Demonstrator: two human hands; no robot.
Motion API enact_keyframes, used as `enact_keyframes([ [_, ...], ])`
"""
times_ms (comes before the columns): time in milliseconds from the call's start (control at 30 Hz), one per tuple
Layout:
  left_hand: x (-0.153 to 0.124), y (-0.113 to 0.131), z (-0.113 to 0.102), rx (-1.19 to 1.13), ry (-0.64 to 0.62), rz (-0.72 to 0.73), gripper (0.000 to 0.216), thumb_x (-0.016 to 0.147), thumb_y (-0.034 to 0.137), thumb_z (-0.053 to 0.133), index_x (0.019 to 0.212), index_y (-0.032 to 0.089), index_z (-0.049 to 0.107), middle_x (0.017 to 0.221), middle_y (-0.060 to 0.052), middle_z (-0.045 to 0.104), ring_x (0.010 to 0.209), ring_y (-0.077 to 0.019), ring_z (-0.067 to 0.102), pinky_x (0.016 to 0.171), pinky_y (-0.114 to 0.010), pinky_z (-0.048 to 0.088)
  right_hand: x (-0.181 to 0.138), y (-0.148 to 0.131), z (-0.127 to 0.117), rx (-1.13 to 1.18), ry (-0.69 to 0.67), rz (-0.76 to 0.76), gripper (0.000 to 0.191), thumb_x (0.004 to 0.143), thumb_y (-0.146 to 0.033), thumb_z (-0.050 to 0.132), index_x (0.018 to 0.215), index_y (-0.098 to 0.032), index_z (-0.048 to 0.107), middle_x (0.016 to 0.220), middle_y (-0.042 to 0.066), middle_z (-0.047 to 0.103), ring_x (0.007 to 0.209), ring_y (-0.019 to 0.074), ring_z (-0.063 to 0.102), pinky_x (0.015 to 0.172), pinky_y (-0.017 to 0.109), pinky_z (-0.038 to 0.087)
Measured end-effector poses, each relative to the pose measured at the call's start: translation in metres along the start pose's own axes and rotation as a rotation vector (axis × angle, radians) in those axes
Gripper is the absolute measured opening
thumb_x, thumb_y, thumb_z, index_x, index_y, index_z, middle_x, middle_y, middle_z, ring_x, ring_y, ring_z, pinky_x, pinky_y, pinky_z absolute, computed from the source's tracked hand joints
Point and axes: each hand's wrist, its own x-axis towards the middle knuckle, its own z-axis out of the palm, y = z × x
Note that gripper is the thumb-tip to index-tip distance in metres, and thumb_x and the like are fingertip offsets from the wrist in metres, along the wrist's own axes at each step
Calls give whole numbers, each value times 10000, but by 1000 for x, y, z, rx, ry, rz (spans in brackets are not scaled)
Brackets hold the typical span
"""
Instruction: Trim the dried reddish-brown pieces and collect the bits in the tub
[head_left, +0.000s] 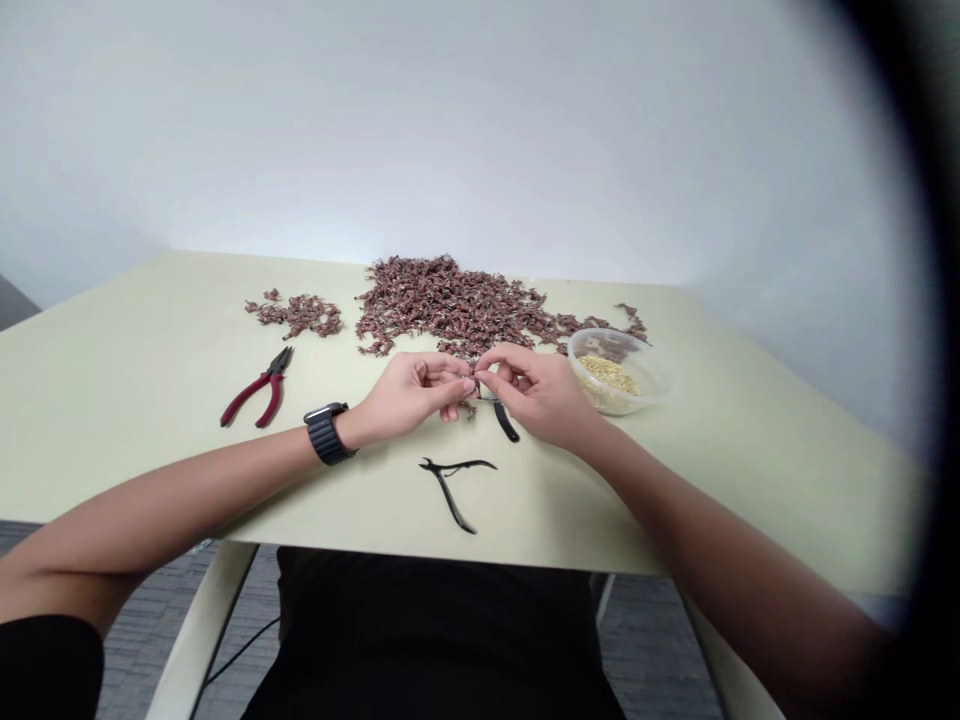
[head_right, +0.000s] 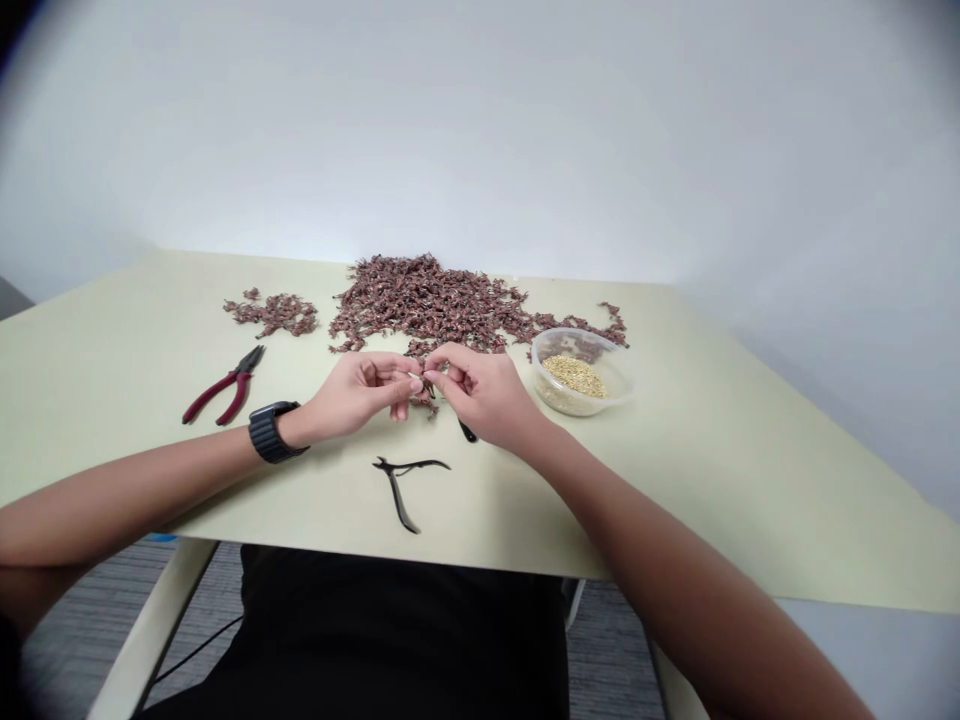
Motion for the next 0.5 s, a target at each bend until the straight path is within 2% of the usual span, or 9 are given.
enact_keyframes([
  [100,0,0,0,-25,-42,-9,338,901,390,764,1072,102,718,929,-118,768,621,-105,652,637,-252,582,0,3,0,-146,-10,-121,182,999,-355,550,977,-229,679,672,-19,585,543,118,425,593,272,344],
  [167,0,-1,0,-3,-49,-4,340,911,387,753,1091,101,717,881,-105,766,615,-106,649,638,-249,577,-1,2,0,-142,-26,-120,171,999,-348,541,977,-222,656,664,-20,582,551,121,449,593,270,352],
  [267,-3,-1,2,98,-6,30,349,915,388,745,1113,102,718,791,-77,752,603,-109,653,628,-236,568,-2,-5,2,29,-42,65,201,982,-404,568,938,-217,627,594,-32,553,514,124,464,546,266,354],
  [400,-6,-1,5,308,38,154,335,934,376,716,1158,127,727,893,-93,785,693,-133,716,676,-234,592,1,-9,2,421,-168,398,300,918,-505,653,867,-212,610,520,-59,492,419,117,449,464,266,373],
  [500,-6,-4,4,345,46,188,340,946,381,697,1185,140,721,916,-93,790,740,-148,741,709,-243,611,4,-6,0,526,-215,421,319,911,-516,660,842,-207,619,546,-62,462,427,107,428,461,265,372],
])
